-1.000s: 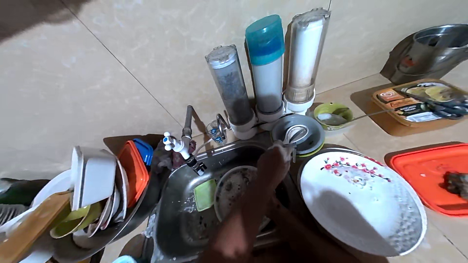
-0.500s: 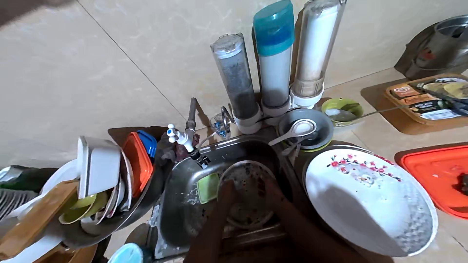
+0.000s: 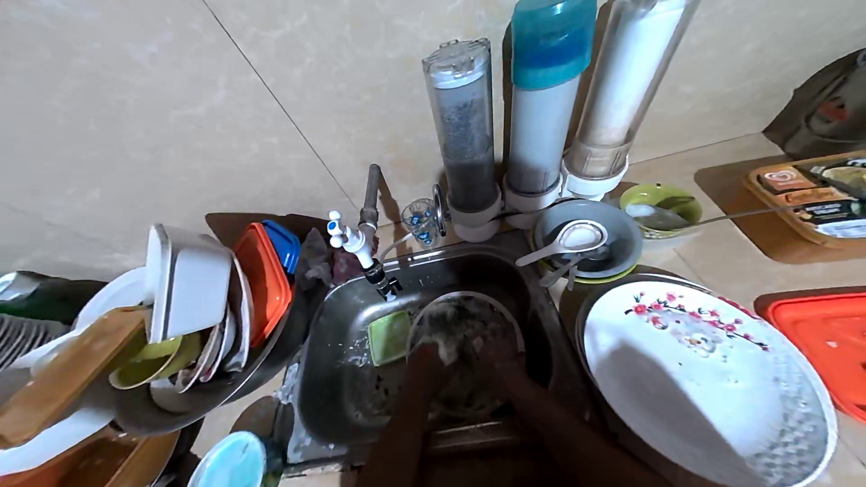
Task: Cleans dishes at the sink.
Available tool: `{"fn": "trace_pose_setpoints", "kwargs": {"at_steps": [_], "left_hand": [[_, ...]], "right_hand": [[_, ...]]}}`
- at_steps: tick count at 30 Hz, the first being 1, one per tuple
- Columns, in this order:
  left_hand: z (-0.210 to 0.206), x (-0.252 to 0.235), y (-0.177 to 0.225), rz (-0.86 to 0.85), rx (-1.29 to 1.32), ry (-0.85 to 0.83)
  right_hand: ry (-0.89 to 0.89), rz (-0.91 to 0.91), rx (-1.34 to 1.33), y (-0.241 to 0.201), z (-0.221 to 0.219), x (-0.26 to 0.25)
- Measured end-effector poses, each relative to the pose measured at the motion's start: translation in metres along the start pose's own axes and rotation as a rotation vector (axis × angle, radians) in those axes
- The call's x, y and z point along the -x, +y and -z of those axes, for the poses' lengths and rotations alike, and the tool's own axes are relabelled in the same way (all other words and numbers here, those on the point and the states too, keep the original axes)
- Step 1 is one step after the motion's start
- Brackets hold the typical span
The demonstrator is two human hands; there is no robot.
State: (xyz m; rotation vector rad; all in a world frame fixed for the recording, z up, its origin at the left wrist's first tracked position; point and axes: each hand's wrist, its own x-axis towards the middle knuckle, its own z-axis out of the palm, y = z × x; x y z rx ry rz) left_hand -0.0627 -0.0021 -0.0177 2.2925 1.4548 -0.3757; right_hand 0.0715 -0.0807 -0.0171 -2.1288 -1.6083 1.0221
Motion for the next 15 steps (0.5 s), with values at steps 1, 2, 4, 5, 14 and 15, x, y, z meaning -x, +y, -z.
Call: {"fn": "trace_pose_setpoints", "kwargs": {"at_steps": [1, 2, 4, 5, 14, 15], "left_hand": [[0.001, 0.003, 0.002, -0.017, -0.003, 0.029], [0.001, 0.004, 0.005, -0.018, -0.02, 0.036], [0.003, 0.004, 0.014, -0.001, -0.03, 0.03], [0.003, 0.002, 0.017, 0.002, -0.026, 0.027], [-0.027, -0.036, -0.01, -0.143, 0.923, 0.686], [-0.027, -0.039, -0.014, -0.172, 0.993, 0.631]], "right_hand": [[-0.052, -0.011, 0.009, -0.003, 0.002, 0.003], [-0.108, -0.024, 0.008, -0.005, 0.005, 0.005], [-0.189, -0.05, -0.03, -0.005, 0.003, 0.004], [-0.196, -0.033, -0.095, -0.001, -0.002, 0.0], [-0.218, -0.018, -0.342, 0.015, -0.006, -0.011], [-0.203, -0.04, -0.388, 0.011, -0.005, -0.009]]}}
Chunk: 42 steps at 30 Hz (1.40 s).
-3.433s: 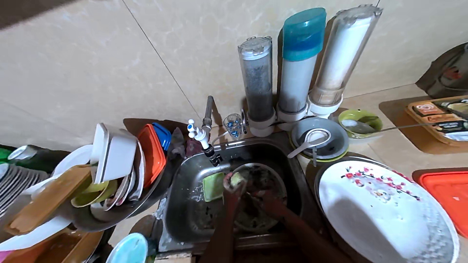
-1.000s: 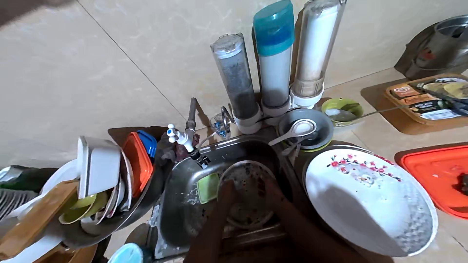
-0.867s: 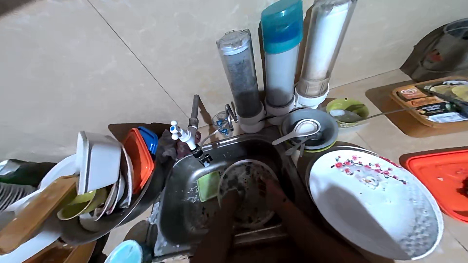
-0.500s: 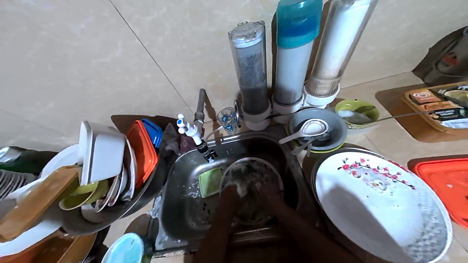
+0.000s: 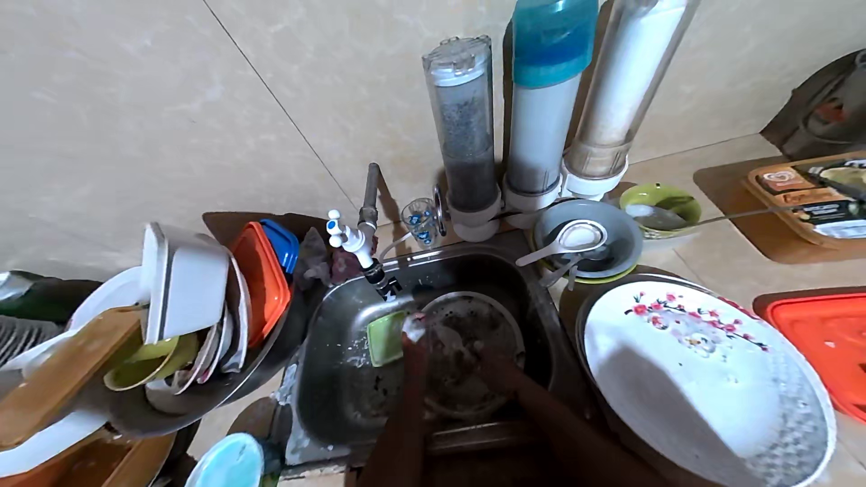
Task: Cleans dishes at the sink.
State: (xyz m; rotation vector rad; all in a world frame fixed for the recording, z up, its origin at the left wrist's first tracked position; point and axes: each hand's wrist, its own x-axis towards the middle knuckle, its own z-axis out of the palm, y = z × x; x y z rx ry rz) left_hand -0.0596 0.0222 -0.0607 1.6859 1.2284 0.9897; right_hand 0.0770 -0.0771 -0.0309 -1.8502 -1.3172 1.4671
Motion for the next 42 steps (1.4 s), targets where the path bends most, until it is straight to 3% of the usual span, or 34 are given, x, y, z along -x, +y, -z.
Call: {"fn": "trace_pose_setpoints", "kwargs": {"at_steps": [4, 6, 8, 11, 14, 15, 17, 20, 23, 26, 29, 31, 33, 36, 40, 42], "left_hand": [[-0.011, 0.006, 0.015, 0.073, -0.245, -0.29], [-0.015, 0.013, 0.031, 0.118, -0.39, -0.299], [-0.012, 0.015, 0.032, 0.174, -0.352, -0.212], [-0.014, 0.012, 0.019, 0.233, 0.115, -0.052], [-0.018, 0.007, 0.019, 0.472, 0.959, -0.172], [-0.019, 0.007, 0.019, 0.501, 1.114, -0.227], [-0.019, 0.007, 0.023, 0.499, 1.184, -0.251], [-0.015, 0.007, 0.024, 0.417, 1.062, -0.189], [-0.017, 0.009, 0.024, 0.441, 0.88, -0.125], [-0.028, 0.026, 0.043, 0.464, 0.564, -0.196], [-0.028, 0.03, 0.036, 0.366, 0.31, -0.347], [-0.026, 0.025, 0.031, 0.295, 0.2, -0.332], [-0.023, 0.023, 0.032, 0.261, 0.042, -0.309], [-0.015, 0.033, 0.048, 0.263, -0.245, -0.491], [-0.015, 0.038, 0.044, 0.332, -0.305, -0.644], [-0.014, 0.04, 0.042, 0.327, -0.228, -0.645]], "right_hand": [[0.04, 0.052, -0.21, -0.012, -0.011, 0.009], [0.047, 0.034, -0.251, -0.016, -0.01, 0.015], [0.049, 0.039, -0.29, -0.015, -0.005, 0.016], [0.069, 0.07, -0.425, -0.007, -0.003, 0.01], [-0.032, 0.024, -0.786, 0.002, -0.003, 0.004], [-0.087, 0.011, -0.858, 0.004, -0.002, 0.004], [-0.134, 0.026, -0.815, 0.005, -0.003, 0.003], [-0.134, 0.1, -0.643, 0.006, -0.005, 0.0], [-0.072, 0.066, -0.694, 0.003, -0.005, 0.001], [0.123, 0.033, -0.731, -0.001, -0.007, 0.0], [0.277, 0.093, -0.459, 0.005, -0.003, -0.003], [0.299, 0.094, -0.317, 0.01, -0.002, -0.004], [0.337, 0.018, -0.392, 0.006, -0.003, -0.001], [0.387, 0.002, -0.588, 0.003, -0.005, 0.001], [0.399, -0.073, -0.442, 0.0, 0.012, 0.008], [0.468, -0.074, -0.495, 0.001, 0.017, 0.008]]}}
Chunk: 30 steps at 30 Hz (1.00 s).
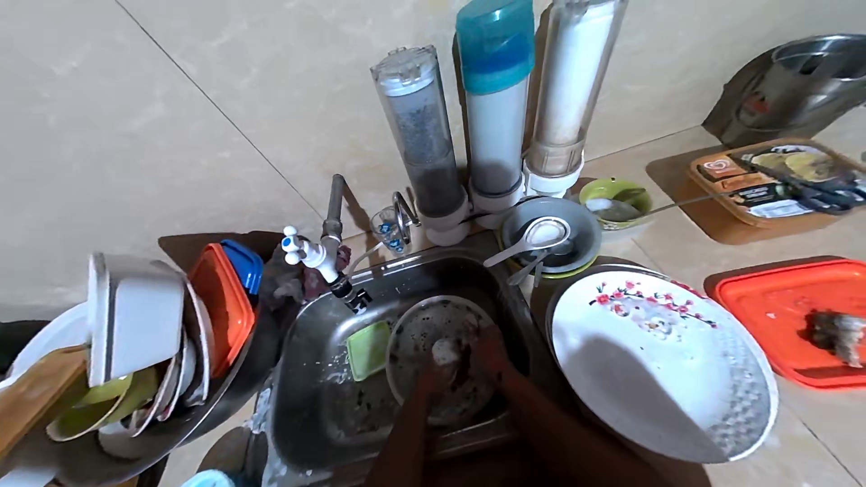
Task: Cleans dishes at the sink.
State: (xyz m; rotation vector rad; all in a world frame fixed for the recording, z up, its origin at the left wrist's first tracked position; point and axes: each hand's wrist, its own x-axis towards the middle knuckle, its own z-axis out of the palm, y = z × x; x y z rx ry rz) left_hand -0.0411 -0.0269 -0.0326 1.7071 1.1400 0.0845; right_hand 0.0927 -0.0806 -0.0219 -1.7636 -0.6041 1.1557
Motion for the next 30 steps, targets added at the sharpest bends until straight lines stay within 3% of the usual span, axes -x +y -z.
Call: {"fn": "trace_pose_setpoints", "kwargs": {"at_steps": [4, 6, 8, 9, 11, 13, 17, 19, 23, 25, 27, 30], "left_hand": [[-0.003, 0.014, 0.009, -0.066, -0.067, 0.08], [-0.011, 0.02, 0.016, -0.149, -0.139, 0.244], [-0.024, 0.015, 0.017, -0.327, -0.059, 0.493], [-0.027, 0.013, 0.022, -0.406, 0.001, 0.538], [-0.028, 0.014, 0.053, -0.536, -0.03, 0.495], [-0.031, 0.015, 0.107, -0.542, -0.186, 0.417], [-0.033, -0.003, 0.188, -0.475, -0.36, 0.03], [-0.029, -0.01, 0.195, -0.553, -0.386, -0.009], [-0.014, -0.014, 0.161, -0.653, -0.207, 0.29], [-0.014, -0.022, 0.146, -0.643, -0.191, 0.355], [-0.022, -0.021, 0.152, -0.641, -0.281, 0.318], [-0.037, -0.02, 0.184, -0.649, -0.572, 0.114]], "right_hand": [[0.078, 0.01, -0.299, 0.003, -0.002, -0.003], [0.044, 0.013, -0.431, 0.003, -0.006, -0.002], [0.009, -0.033, -0.552, 0.001, -0.006, -0.003], [0.003, -0.067, -0.606, 0.001, -0.005, -0.006], [0.045, -0.073, -0.641, 0.004, -0.005, -0.008], [0.086, 0.004, -0.605, 0.011, -0.005, -0.002], [0.076, -0.11, -0.495, -0.006, 0.006, 0.022], [0.09, -0.133, -0.546, 0.003, 0.0, 0.001], [0.086, -0.164, -0.604, 0.003, -0.002, -0.008], [0.069, -0.185, -0.592, 0.004, -0.005, -0.008], [0.03, -0.141, -0.546, 0.011, -0.008, -0.009], [-0.161, 0.096, -0.421, 0.015, 0.016, 0.025]]}}
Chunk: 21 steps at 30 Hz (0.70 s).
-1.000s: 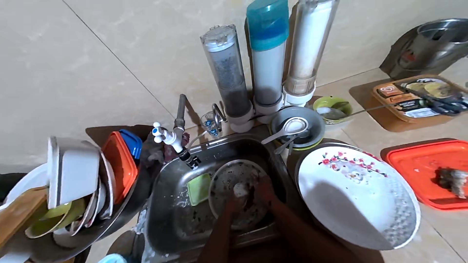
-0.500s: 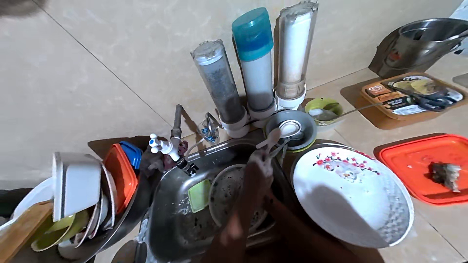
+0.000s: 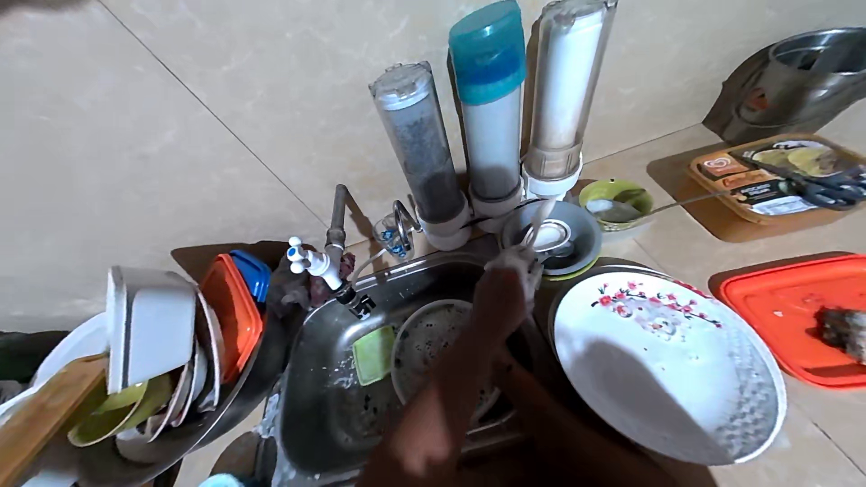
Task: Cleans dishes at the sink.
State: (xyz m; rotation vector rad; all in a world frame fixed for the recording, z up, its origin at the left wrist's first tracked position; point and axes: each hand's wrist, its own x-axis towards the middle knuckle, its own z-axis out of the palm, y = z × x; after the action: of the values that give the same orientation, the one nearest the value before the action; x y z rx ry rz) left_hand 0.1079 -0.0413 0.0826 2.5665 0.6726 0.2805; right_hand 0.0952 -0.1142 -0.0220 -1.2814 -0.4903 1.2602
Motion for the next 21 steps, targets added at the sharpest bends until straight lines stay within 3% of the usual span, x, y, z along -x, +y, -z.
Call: {"fn": "trace_pose_setpoints", "kwargs": {"at_steps": [1, 3, 5, 8, 11, 13, 16, 18, 21], "left_hand": [[0.0, -0.007, 0.007, -0.021, -0.06, -0.089], [0.0, -0.011, 0.009, -0.063, -0.072, -0.096], [0.003, -0.001, -0.005, -0.056, 0.044, 0.098], [-0.004, 0.029, -0.059, 0.197, 0.102, 0.34], [-0.022, 0.069, -0.129, 0.602, 0.055, 0.141], [-0.038, 0.091, -0.155, 0.776, -0.01, -0.051], [-0.061, 0.105, -0.166, 0.792, -0.054, -0.366], [-0.069, 0.101, -0.158, 0.71, -0.097, -0.564], [-0.076, 0.093, -0.142, 0.606, -0.099, -0.667]], "right_hand": [[0.023, -0.013, -0.009, -0.028, -0.002, 0.029], [0.274, -0.27, -0.105, -0.091, -0.027, 0.06], [0.316, -0.202, -0.091, -0.049, -0.026, 0.02], [0.283, -0.176, -0.113, 0.007, -0.012, -0.034], [0.338, -0.269, -0.084, -0.002, -0.014, -0.035], [0.332, -0.306, -0.088, -0.008, -0.016, -0.03], [0.343, -0.315, -0.087, -0.009, -0.019, -0.031], [0.335, -0.313, -0.074, -0.006, -0.019, -0.032], [0.331, -0.312, -0.069, -0.002, -0.019, -0.037]]}}
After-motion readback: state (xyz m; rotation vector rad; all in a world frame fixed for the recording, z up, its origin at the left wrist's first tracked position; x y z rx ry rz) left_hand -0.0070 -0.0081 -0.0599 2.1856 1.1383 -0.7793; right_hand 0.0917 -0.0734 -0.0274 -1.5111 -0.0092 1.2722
